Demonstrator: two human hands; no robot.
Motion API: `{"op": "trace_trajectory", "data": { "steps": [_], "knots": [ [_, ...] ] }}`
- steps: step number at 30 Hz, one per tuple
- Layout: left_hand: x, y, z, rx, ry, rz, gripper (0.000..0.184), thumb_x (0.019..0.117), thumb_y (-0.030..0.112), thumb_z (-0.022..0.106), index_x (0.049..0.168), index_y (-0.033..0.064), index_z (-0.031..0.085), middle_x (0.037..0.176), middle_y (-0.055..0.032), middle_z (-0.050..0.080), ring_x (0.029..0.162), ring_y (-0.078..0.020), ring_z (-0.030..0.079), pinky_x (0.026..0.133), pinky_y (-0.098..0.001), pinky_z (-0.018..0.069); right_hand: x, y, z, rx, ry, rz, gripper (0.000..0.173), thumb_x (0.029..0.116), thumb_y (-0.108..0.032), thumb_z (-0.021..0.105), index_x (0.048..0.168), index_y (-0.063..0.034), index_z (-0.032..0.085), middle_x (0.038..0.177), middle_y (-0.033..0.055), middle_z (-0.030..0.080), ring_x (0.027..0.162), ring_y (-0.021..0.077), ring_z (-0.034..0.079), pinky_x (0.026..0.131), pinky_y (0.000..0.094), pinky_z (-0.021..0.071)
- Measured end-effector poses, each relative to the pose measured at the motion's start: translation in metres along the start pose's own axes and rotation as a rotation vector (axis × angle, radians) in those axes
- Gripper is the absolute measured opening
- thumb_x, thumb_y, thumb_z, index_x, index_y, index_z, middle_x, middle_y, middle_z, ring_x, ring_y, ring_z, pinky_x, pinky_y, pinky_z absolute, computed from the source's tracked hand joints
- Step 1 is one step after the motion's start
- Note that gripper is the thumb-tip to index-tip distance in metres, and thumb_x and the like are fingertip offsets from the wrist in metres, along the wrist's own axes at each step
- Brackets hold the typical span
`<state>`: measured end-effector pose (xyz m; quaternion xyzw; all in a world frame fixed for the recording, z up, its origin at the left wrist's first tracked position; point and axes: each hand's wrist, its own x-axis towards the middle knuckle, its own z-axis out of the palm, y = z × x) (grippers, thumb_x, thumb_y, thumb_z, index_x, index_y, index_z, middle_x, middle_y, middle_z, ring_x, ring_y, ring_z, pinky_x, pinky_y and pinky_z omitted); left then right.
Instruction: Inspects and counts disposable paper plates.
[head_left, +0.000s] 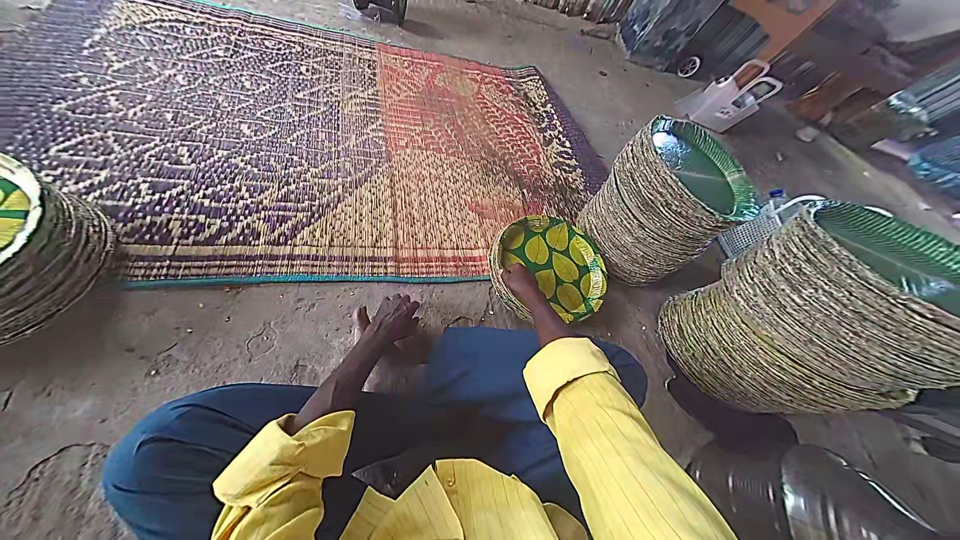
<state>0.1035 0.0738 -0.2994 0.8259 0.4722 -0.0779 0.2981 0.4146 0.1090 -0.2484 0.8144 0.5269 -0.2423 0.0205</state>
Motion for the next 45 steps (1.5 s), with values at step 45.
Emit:
{"op": "trace_trajectory", "data": {
  "steps": [45],
  "knots": [
    [-0.022, 0.018, 0.002, 0.173, -0.052, -0.186, 0.036, 0.0999, 0.026, 0.059, 0.124, 0.0002, 0.067, 0.130, -0.0266, 0.063, 0.128, -0.0459, 0.056, 0.114, -0.0638, 0.0337, 0.021, 0.008, 0.021, 0.099, 0.113, -0.019, 0.043, 0.0985, -0.040, 0.067, 0.119, -0.0027, 0.071, 0.119, 0.0239, 0.070, 0.115, 0.0420, 0.066, 0.095, 0.0639, 0.0510]
  ]
}}
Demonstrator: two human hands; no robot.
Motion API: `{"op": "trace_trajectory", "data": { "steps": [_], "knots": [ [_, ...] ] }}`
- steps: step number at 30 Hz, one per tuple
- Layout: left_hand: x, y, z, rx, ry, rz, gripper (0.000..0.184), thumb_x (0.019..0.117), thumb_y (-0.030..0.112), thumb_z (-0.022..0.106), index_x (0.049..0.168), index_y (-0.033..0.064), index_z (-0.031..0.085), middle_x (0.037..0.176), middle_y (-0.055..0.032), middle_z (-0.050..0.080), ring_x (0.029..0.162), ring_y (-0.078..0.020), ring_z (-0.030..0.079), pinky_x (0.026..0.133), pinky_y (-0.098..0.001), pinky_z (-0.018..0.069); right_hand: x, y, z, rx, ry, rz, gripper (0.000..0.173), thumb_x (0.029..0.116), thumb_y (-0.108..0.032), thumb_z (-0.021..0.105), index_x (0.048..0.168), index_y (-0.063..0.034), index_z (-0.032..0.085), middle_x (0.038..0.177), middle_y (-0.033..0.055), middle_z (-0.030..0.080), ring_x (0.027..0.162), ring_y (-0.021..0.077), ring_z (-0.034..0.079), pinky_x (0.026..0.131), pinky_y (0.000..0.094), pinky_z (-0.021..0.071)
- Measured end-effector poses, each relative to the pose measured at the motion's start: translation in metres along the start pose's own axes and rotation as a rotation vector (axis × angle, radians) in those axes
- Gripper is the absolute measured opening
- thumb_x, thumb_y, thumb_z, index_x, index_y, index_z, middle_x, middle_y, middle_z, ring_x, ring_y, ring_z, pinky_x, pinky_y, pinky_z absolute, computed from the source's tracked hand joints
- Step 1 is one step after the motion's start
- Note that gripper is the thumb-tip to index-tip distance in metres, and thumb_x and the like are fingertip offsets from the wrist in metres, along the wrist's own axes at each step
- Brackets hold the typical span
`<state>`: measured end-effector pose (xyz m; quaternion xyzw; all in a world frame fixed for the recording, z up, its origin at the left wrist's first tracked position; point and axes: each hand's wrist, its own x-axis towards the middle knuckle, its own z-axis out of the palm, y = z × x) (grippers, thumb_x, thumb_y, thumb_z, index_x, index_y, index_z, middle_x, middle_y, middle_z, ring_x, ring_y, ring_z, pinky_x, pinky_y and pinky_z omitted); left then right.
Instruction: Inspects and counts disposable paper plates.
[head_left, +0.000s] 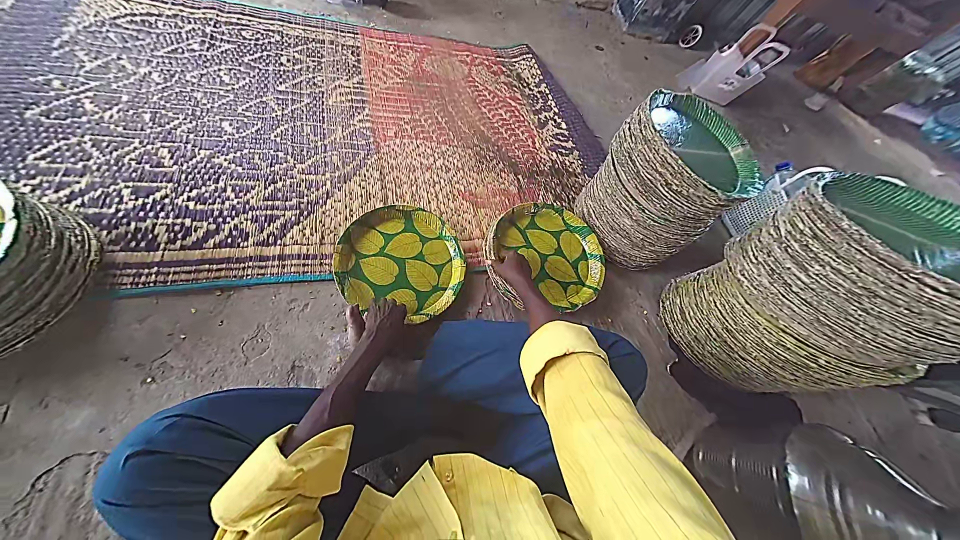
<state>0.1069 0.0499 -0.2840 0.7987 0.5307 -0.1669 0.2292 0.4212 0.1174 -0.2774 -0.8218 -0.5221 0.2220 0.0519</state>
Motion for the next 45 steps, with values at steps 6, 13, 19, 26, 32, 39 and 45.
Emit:
{"op": "trace_trajectory", "data": {
  "steps": [6, 13, 19, 26, 32, 39, 45],
  "knots": [
    [0.001, 0.000, 0.003, 0.017, 0.008, 0.030, 0.032, 0.1013, 0.019, 0.057, 0.125, -0.0016, 0.065, 0.130, -0.0278, 0.062, 0.127, -0.0466, 0.056, 0.113, -0.0634, 0.0352, 0.006, 0.007, -0.001, 0.076, -0.004, -0.005, 0.040, 0.1023, -0.039, 0.063, 0.112, -0.0017, 0.074, 0.113, 0.0239, 0.071, 0.110, 0.0413, 0.067, 0.093, 0.0631, 0.0511],
    [0.000, 0.003, 0.006, 0.035, 0.000, 0.036, 0.033, 0.1024, 0.019, 0.056, 0.126, -0.0017, 0.065, 0.131, -0.0274, 0.061, 0.128, -0.0465, 0.055, 0.112, -0.0633, 0.0361, -0.017, -0.017, -0.022, -0.098, -0.017, 0.043, 0.036, 0.1069, -0.028, 0.049, 0.119, -0.0015, 0.071, 0.122, 0.0233, 0.070, 0.119, 0.0390, 0.065, 0.099, 0.0587, 0.0500],
    [-0.007, -0.010, -0.007, -0.224, 0.608, 0.291, 0.044, 0.1017, 0.037, 0.059, 0.124, 0.0008, 0.069, 0.116, -0.0220, 0.070, 0.115, -0.0404, 0.065, 0.107, -0.0586, 0.0434, -0.060, -0.066, -0.039, -0.152, 0.452, -0.415, 0.024, 0.1038, -0.012, 0.054, 0.109, 0.0049, 0.071, 0.111, 0.0261, 0.070, 0.103, 0.0444, 0.069, 0.087, 0.0616, 0.0543],
    [-0.007, -0.013, -0.033, -0.199, 1.000, 0.331, 0.036, 0.0981, 0.024, 0.060, 0.126, 0.0030, 0.070, 0.127, -0.0221, 0.066, 0.124, -0.0413, 0.060, 0.109, -0.0594, 0.0414, -0.118, -0.123, 0.064, -0.422, -0.386, -0.879, 0.028, 0.1037, -0.010, 0.051, 0.118, 0.0080, 0.067, 0.124, 0.0276, 0.066, 0.119, 0.0438, 0.062, 0.100, 0.0597, 0.0464],
    [-0.004, -0.009, 0.000, -0.006, 0.002, 0.029, 0.034, 0.1049, 0.021, 0.051, 0.132, 0.0033, 0.064, 0.139, -0.0269, 0.058, 0.131, -0.0481, 0.052, 0.112, -0.0652, 0.0369, -0.051, -0.075, 0.012, -0.129, -0.103, -0.505, 0.037, 0.1036, -0.032, 0.061, 0.122, -0.0016, 0.071, 0.124, 0.0222, 0.069, 0.116, 0.0387, 0.066, 0.101, 0.0587, 0.0507],
    [-0.003, 0.003, -0.006, 0.038, -0.018, 0.045, 0.043, 0.1040, 0.035, 0.054, 0.121, -0.0015, 0.067, 0.124, -0.0260, 0.066, 0.122, -0.0449, 0.060, 0.111, -0.0622, 0.0369, -0.011, -0.006, -0.014, -0.111, -0.077, -0.050, 0.057, 0.0966, -0.040, 0.071, 0.132, 0.0043, 0.062, 0.133, 0.0273, 0.062, 0.127, 0.0412, 0.059, 0.107, 0.0592, 0.0457],
    [-0.014, 0.006, -0.019, -0.045, -0.009, 0.071, 0.045, 0.1070, 0.033, 0.048, 0.124, -0.0045, 0.064, 0.125, -0.0287, 0.065, 0.125, -0.0452, 0.059, 0.113, -0.0613, 0.0344, 0.007, 0.010, -0.004, 0.045, -0.037, -0.073, 0.045, 0.0971, -0.036, 0.072, 0.125, -0.0006, 0.070, 0.122, 0.0261, 0.069, 0.117, 0.0432, 0.065, 0.101, 0.0624, 0.0486]
  ]
}}
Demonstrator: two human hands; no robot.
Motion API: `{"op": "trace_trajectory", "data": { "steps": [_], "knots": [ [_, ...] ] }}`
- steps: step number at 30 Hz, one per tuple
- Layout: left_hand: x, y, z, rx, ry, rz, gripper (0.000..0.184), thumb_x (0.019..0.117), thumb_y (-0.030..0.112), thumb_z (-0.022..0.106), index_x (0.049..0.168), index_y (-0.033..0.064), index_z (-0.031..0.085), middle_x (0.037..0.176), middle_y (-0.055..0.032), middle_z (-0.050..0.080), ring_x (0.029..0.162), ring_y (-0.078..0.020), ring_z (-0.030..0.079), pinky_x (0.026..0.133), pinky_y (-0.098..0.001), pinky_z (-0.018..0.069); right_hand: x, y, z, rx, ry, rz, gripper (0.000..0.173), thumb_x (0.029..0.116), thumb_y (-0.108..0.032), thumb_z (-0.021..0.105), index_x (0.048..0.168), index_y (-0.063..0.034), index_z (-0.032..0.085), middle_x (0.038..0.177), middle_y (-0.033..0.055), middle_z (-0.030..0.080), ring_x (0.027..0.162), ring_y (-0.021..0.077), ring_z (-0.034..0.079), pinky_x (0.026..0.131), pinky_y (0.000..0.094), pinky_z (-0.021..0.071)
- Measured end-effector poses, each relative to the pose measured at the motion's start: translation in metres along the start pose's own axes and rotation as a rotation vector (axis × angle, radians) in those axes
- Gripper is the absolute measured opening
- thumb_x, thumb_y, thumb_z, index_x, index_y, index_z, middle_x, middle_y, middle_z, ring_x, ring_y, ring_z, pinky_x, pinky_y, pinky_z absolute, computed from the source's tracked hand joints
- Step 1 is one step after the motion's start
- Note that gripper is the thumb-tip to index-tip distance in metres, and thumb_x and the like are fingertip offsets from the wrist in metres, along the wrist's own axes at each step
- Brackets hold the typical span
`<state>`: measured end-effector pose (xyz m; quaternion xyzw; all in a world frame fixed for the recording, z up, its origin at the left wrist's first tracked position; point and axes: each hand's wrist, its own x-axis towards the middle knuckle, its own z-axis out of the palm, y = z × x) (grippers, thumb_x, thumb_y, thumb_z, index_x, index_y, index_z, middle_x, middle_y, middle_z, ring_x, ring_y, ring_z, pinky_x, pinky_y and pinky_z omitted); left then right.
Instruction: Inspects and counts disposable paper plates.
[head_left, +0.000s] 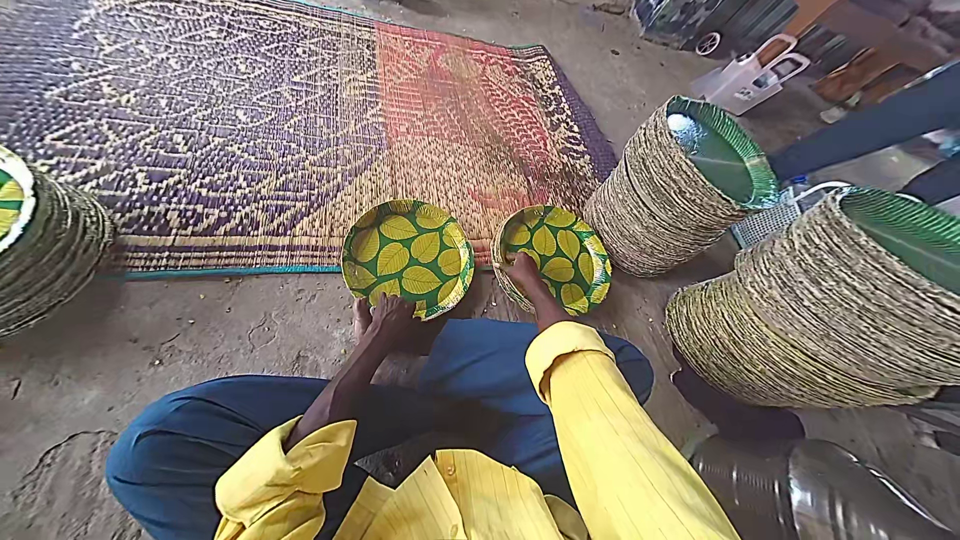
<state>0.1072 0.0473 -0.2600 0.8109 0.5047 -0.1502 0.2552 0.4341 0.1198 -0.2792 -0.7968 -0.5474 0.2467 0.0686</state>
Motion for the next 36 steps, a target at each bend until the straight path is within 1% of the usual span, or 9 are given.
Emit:
{"op": "trace_trajectory", "data": {
  "steps": [4, 8, 18, 22, 27, 30, 32, 34, 36],
  "knots": [
    [-0.015, 0.011, -0.016, -0.030, -0.083, 0.002, 0.047, 0.1088, 0.030, 0.046, 0.137, -0.0065, 0.056, 0.139, -0.0339, 0.056, 0.135, -0.0501, 0.050, 0.117, -0.0626, 0.0288, 0.003, 0.005, 0.001, 0.013, 0.002, -0.007, 0.040, 0.0988, -0.033, 0.070, 0.120, 0.0014, 0.072, 0.119, 0.0275, 0.070, 0.115, 0.0445, 0.065, 0.099, 0.0641, 0.0485],
    [0.002, 0.000, 0.003, -0.033, -0.027, 0.010, 0.045, 0.1067, 0.032, 0.049, 0.131, -0.0046, 0.061, 0.134, -0.0316, 0.060, 0.130, -0.0503, 0.054, 0.110, -0.0661, 0.0346, -0.004, -0.006, -0.004, -0.088, -0.011, -0.016, 0.034, 0.1016, -0.030, 0.063, 0.104, 0.0035, 0.072, 0.105, 0.0281, 0.070, 0.103, 0.0445, 0.068, 0.089, 0.0640, 0.0506],
    [0.007, -0.008, 0.015, -0.034, 0.022, -0.002, 0.038, 0.1054, 0.028, 0.053, 0.127, -0.0009, 0.064, 0.130, -0.0257, 0.064, 0.128, -0.0450, 0.057, 0.113, -0.0636, 0.0351, -0.012, -0.020, -0.013, -0.077, -0.057, 0.074, 0.033, 0.1033, -0.027, 0.059, 0.117, 0.0002, 0.072, 0.124, 0.0247, 0.068, 0.121, 0.0389, 0.063, 0.103, 0.0583, 0.0466],
    [0.008, -0.008, 0.022, 0.016, 0.012, -0.009, 0.038, 0.1038, 0.030, 0.055, 0.129, 0.0035, 0.065, 0.134, -0.0232, 0.062, 0.130, -0.0437, 0.055, 0.112, -0.0622, 0.0367, -0.020, -0.030, -0.013, -0.230, -0.060, 0.049, 0.039, 0.1060, -0.028, 0.049, 0.122, 0.0020, 0.068, 0.127, 0.0245, 0.067, 0.124, 0.0378, 0.063, 0.103, 0.0566, 0.0476],
    [0.007, -0.008, 0.023, 0.034, 0.033, 0.012, 0.035, 0.1031, 0.028, 0.056, 0.127, 0.0043, 0.066, 0.134, -0.0216, 0.062, 0.130, -0.0425, 0.055, 0.113, -0.0604, 0.0373, -0.034, -0.050, -0.029, -0.281, 0.142, 0.035, 0.038, 0.1052, -0.027, 0.049, 0.118, 0.0031, 0.069, 0.122, 0.0241, 0.069, 0.120, 0.0383, 0.065, 0.099, 0.0562, 0.0500],
    [0.007, -0.015, 0.019, -0.084, 0.225, 0.123, 0.038, 0.1058, 0.030, 0.052, 0.125, 0.0005, 0.067, 0.128, -0.0234, 0.065, 0.127, -0.0423, 0.057, 0.112, -0.0592, 0.0368, -0.056, -0.067, -0.053, -0.188, 0.396, -0.070, 0.033, 0.1045, -0.023, 0.054, 0.117, 0.0034, 0.070, 0.117, 0.0276, 0.069, 0.110, 0.0455, 0.067, 0.091, 0.0636, 0.0519],
    [0.003, -0.013, 0.013, -0.194, 0.571, 0.239, 0.032, 0.1041, 0.021, 0.053, 0.118, -0.0002, 0.071, 0.114, -0.0217, 0.070, 0.116, -0.0398, 0.064, 0.108, -0.0558, 0.0434, -0.079, -0.080, -0.053, -0.171, 0.508, -0.297, 0.025, 0.1025, -0.018, 0.058, 0.111, 0.0028, 0.070, 0.112, 0.0257, 0.069, 0.098, 0.0446, 0.069, 0.079, 0.0631, 0.0558],
    [0.008, -0.010, 0.009, -0.202, 1.025, 0.380, 0.023, 0.0959, 0.013, 0.059, 0.107, 0.0023, 0.077, 0.099, -0.0173, 0.074, 0.099, -0.0358, 0.071, 0.095, -0.0533, 0.0526, -0.095, -0.097, -0.025, -0.169, 0.496, -0.561, 0.021, 0.1009, -0.013, 0.060, 0.106, 0.0029, 0.072, 0.107, 0.0239, 0.070, 0.090, 0.0416, 0.071, 0.074, 0.0591, 0.0578],
    [0.009, -0.009, -0.002, -0.171, 1.265, 0.468, 0.022, 0.0928, 0.010, 0.061, 0.106, 0.0039, 0.077, 0.102, -0.0159, 0.074, 0.099, -0.0341, 0.070, 0.094, -0.0517, 0.0526, -0.110, -0.120, 0.018, -0.164, 0.295, -0.746, 0.021, 0.1000, -0.011, 0.058, 0.103, 0.0038, 0.073, 0.097, 0.0223, 0.072, 0.086, 0.0387, 0.072, 0.074, 0.0555, 0.0587]
  ]
}}
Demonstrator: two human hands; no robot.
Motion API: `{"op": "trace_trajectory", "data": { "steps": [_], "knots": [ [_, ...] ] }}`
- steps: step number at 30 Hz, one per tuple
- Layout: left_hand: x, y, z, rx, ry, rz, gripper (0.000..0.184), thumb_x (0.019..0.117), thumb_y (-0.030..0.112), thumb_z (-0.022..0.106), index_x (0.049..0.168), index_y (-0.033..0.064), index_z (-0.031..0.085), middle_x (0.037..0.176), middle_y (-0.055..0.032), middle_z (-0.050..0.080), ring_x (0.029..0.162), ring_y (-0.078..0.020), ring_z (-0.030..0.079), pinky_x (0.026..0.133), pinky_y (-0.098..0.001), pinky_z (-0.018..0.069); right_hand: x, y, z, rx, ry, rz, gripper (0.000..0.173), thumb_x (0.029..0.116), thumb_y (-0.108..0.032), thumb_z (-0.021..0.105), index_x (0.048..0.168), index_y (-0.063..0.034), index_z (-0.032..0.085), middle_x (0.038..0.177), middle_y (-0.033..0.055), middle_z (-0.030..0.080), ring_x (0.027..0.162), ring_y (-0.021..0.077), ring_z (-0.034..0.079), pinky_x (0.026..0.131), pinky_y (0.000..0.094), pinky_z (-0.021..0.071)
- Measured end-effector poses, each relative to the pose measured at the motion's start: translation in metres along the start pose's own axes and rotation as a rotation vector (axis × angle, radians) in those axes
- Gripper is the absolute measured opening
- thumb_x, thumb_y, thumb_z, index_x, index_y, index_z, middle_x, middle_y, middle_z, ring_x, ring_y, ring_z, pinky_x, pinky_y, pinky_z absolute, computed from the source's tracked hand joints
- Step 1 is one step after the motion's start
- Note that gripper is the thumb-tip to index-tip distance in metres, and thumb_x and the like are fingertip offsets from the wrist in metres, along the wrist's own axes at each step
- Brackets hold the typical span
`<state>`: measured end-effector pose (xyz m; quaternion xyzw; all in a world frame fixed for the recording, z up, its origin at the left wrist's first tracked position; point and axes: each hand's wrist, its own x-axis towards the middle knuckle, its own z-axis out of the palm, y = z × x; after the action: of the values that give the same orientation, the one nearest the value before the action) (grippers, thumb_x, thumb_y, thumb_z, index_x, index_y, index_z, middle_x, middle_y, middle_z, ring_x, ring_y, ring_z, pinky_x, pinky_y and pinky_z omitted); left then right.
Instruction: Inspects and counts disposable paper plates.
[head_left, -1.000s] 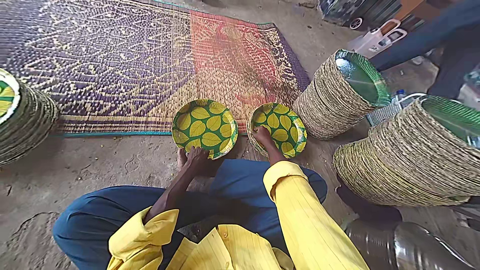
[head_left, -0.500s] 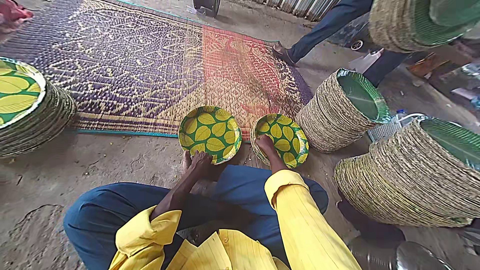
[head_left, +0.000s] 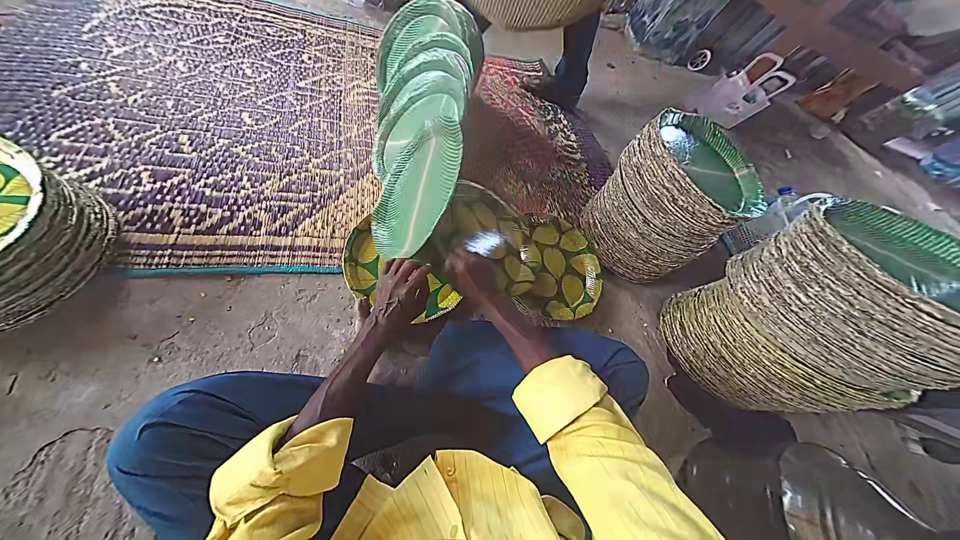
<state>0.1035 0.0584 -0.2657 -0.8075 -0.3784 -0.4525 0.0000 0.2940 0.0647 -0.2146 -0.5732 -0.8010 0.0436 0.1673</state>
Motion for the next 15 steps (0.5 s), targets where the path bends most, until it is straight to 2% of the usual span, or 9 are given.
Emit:
{"op": "trace_trajectory", "data": {
  "steps": [2, 3, 5, 7, 8, 9, 11, 12, 15],
  "knots": [
    [0.000, -0.003, -0.006, 0.050, 0.025, 0.025, 0.024, 0.0919, 0.013, 0.060, 0.108, 0.0047, 0.076, 0.107, -0.0159, 0.073, 0.103, -0.0345, 0.069, 0.095, -0.0526, 0.0496, -0.009, -0.039, 0.024, 0.094, -0.450, -0.115, 0.028, 0.1039, -0.013, 0.051, 0.115, 0.0053, 0.069, 0.108, 0.0247, 0.071, 0.106, 0.0402, 0.068, 0.094, 0.0564, 0.0524],
    [-0.003, -0.006, -0.010, 0.081, -0.045, -0.010, 0.025, 0.0920, 0.013, 0.060, 0.110, 0.0046, 0.076, 0.109, -0.0168, 0.073, 0.104, -0.0360, 0.068, 0.098, -0.0547, 0.0479, -0.013, -0.047, 0.041, 0.084, -0.612, -0.222, 0.030, 0.1048, -0.015, 0.051, 0.118, 0.0051, 0.069, 0.114, 0.0260, 0.069, 0.114, 0.0414, 0.065, 0.102, 0.0564, 0.0472],
    [-0.011, -0.010, -0.015, 0.152, -0.374, -0.201, 0.027, 0.0958, 0.015, 0.060, 0.116, 0.0048, 0.075, 0.116, -0.0187, 0.071, 0.116, -0.0392, 0.064, 0.107, -0.0595, 0.0413, -0.015, -0.047, 0.062, 0.060, -0.746, -0.301, 0.029, 0.1044, -0.015, 0.053, 0.120, 0.0041, 0.069, 0.122, 0.0270, 0.067, 0.120, 0.0429, 0.062, 0.105, 0.0584, 0.0449],
    [-0.017, -0.018, -0.010, 0.198, -0.758, -0.473, 0.034, 0.1013, 0.021, 0.058, 0.128, 0.0022, 0.068, 0.131, -0.0243, 0.064, 0.135, -0.0432, 0.049, 0.119, -0.0636, 0.0240, -0.009, -0.020, 0.067, 0.108, -0.697, -0.262, 0.027, 0.1020, -0.013, 0.056, 0.118, 0.0046, 0.069, 0.123, 0.0260, 0.066, 0.120, 0.0414, 0.062, 0.104, 0.0558, 0.0464],
    [-0.021, -0.025, -0.005, 0.219, -0.872, -0.566, 0.040, 0.1026, 0.025, 0.057, 0.134, -0.0001, 0.063, 0.137, -0.0284, 0.059, 0.140, -0.0460, 0.044, 0.120, -0.0669, 0.0201, -0.005, -0.002, 0.065, 0.112, -0.671, -0.247, 0.027, 0.1011, -0.011, 0.056, 0.117, 0.0050, 0.069, 0.122, 0.0262, 0.067, 0.119, 0.0416, 0.062, 0.104, 0.0561, 0.0461],
    [-0.023, -0.030, 0.000, 0.245, -0.913, -0.608, 0.045, 0.1023, 0.029, 0.058, 0.135, -0.0019, 0.061, 0.139, -0.0301, 0.057, 0.140, -0.0471, 0.044, 0.119, -0.0687, 0.0209, -0.003, 0.014, 0.060, 0.087, -0.678, -0.205, 0.028, 0.1010, -0.011, 0.056, 0.120, 0.0042, 0.069, 0.124, 0.0263, 0.066, 0.122, 0.0420, 0.061, 0.106, 0.0572, 0.0439],
    [-0.014, -0.028, 0.000, 0.257, -0.933, -0.588, 0.050, 0.1016, 0.032, 0.059, 0.139, -0.0009, 0.058, 0.143, -0.0293, 0.054, 0.140, -0.0465, 0.044, 0.119, -0.0700, 0.0187, 0.000, 0.043, 0.045, 0.040, -0.657, -0.031, 0.031, 0.1003, -0.019, 0.062, 0.125, -0.0016, 0.070, 0.131, 0.0222, 0.065, 0.128, 0.0389, 0.058, 0.110, 0.0589, 0.0402],
    [-0.011, -0.026, 0.001, 0.247, -0.934, -0.536, 0.050, 0.1018, 0.034, 0.059, 0.140, 0.0015, 0.059, 0.143, -0.0274, 0.055, 0.140, -0.0449, 0.046, 0.119, -0.0690, 0.0194, 0.003, 0.056, 0.038, 0.044, -0.574, 0.087, 0.033, 0.0993, -0.024, 0.065, 0.125, -0.0047, 0.071, 0.132, 0.0196, 0.066, 0.129, 0.0369, 0.058, 0.111, 0.0593, 0.0401],
    [-0.014, -0.011, 0.010, 0.140, -0.994, -0.367, 0.050, 0.1020, 0.040, 0.058, 0.140, 0.0082, 0.061, 0.139, -0.0232, 0.059, 0.136, -0.0418, 0.049, 0.119, -0.0652, 0.0233, 0.015, 0.100, 0.024, 0.067, -0.126, 0.423, 0.034, 0.0988, -0.032, 0.067, 0.113, -0.0012, 0.073, 0.121, 0.0226, 0.069, 0.113, 0.0401, 0.066, 0.097, 0.0607, 0.0512]
  ]
}}
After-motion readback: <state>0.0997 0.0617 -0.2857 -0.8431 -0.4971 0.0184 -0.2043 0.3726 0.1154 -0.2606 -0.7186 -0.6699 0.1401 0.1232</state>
